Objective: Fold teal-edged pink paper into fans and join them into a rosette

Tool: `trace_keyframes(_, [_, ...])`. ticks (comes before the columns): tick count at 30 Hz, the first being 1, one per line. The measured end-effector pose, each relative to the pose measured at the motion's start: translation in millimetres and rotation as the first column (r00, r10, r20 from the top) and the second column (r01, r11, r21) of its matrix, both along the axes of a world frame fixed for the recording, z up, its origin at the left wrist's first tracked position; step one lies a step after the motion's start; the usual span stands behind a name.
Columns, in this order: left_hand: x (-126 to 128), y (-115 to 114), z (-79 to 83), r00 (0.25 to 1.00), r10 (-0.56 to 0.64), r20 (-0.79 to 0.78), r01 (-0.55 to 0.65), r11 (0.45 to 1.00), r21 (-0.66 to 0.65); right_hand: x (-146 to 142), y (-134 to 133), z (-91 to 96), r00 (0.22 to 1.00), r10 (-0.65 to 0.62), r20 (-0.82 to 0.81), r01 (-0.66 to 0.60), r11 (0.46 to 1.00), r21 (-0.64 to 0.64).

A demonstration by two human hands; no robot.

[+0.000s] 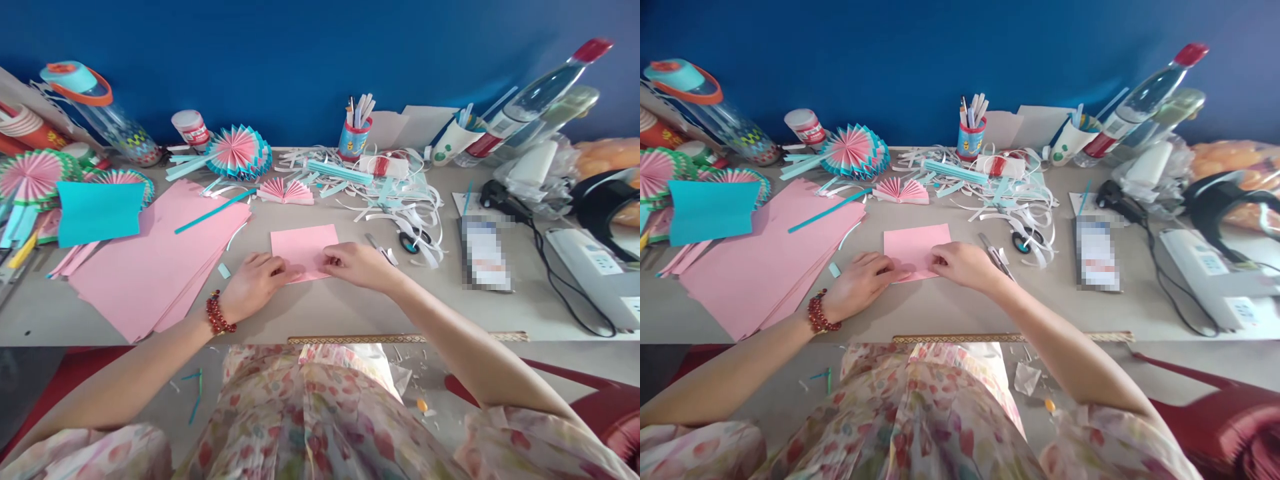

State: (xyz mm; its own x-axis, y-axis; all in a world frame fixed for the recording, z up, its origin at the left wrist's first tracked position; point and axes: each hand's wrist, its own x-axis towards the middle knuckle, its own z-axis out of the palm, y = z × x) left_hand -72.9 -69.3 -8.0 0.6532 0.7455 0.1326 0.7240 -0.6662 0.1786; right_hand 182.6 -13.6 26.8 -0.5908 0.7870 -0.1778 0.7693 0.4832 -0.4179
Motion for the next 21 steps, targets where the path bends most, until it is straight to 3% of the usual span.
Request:
trace_keyframes(9, [-2.8, 1.5, -2.6, 0.999, -0.016, 0.038, 0.016, 1.0, -0.007, 9.3, 7.4, -5.6, 0.993, 0.083, -0.083, -0.09, 0.992, -0.084])
trace_keyframes(21, [-3.3, 3.3, -4.4, 0.999, -0.037, -0.027, 0.038, 0.998, 0.041, 9.4, 8.2, -13.0, 0.976, 0.209, -0.054, -0.209, 0.978, 0.007])
